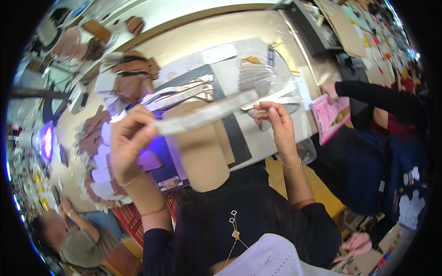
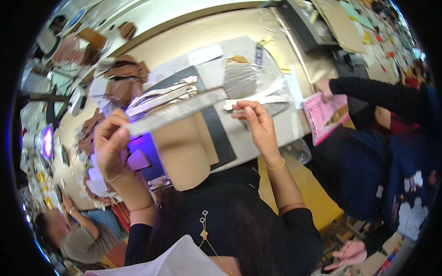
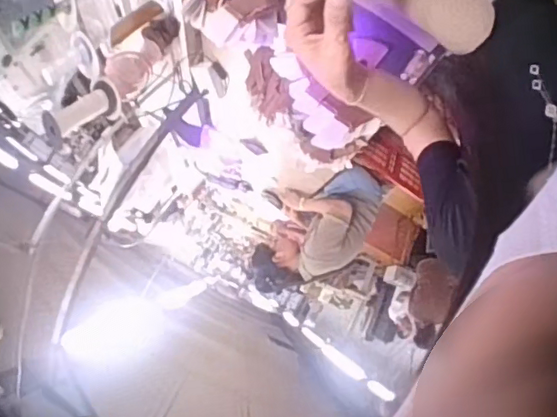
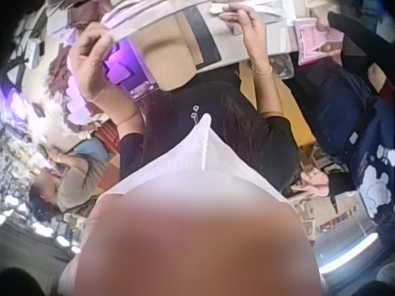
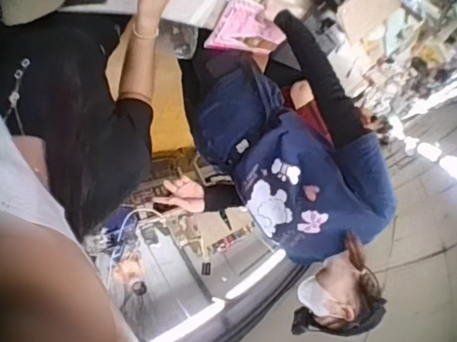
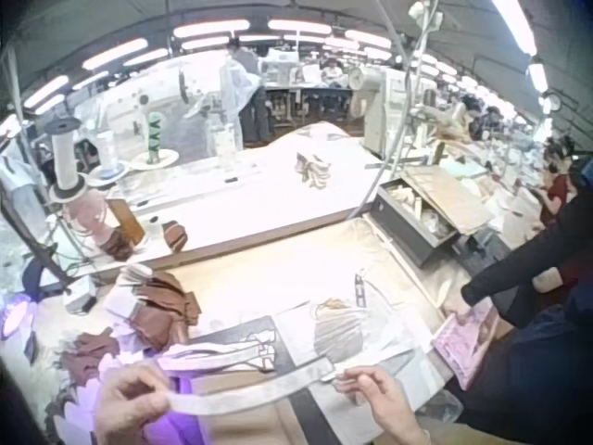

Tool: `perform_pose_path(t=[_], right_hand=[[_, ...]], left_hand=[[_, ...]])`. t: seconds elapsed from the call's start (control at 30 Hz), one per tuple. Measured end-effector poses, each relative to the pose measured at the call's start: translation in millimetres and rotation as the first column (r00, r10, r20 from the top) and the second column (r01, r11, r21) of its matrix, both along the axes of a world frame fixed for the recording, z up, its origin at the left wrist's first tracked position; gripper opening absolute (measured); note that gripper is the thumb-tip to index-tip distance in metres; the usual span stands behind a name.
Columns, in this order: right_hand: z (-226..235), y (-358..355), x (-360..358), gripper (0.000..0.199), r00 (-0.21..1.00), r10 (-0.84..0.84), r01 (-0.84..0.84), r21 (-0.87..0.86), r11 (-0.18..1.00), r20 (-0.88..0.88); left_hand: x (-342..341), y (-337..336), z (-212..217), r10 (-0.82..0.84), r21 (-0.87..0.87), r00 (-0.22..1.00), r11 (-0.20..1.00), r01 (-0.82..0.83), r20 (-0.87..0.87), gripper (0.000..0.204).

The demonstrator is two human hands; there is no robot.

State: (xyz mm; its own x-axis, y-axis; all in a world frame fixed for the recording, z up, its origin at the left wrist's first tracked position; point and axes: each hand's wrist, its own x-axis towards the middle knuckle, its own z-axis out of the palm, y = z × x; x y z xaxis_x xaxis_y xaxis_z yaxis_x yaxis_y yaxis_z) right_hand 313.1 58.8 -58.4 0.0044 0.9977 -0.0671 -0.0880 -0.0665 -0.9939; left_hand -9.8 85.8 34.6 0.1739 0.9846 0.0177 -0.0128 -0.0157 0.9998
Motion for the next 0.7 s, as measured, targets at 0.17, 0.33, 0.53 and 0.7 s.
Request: perform_pose_path(t=[0.17,0.33,0.53,0.7], right_hand=[[3,8,49,0.012,0.529,-0.284,-0.039,0.357,0.933,0.8],[-8,11,62,0.016,0.388,-0.216,-0.208,0.313,0.927,0.896],[-17,26,49,0.017,0.317,-0.182,-0.353,0.294,0.888,0.931],[-22,39,31,0.02,0.274,-0.102,-0.461,0.224,0.859,0.956]], left_hand=[[-41,40,-36,0.063,-0.299,0.929,0.937,-0.18,-0.364,0.016],[-67,41,-72,0.126,-0.238,0.844,0.928,-0.286,-0.521,0.017],[-71,37,-79,0.25,-0.038,0.736,0.936,-0.35,-0.63,0.026],[-66,19,-69,0.352,0.014,0.722,0.903,-0.429,-0.596,0.029]])
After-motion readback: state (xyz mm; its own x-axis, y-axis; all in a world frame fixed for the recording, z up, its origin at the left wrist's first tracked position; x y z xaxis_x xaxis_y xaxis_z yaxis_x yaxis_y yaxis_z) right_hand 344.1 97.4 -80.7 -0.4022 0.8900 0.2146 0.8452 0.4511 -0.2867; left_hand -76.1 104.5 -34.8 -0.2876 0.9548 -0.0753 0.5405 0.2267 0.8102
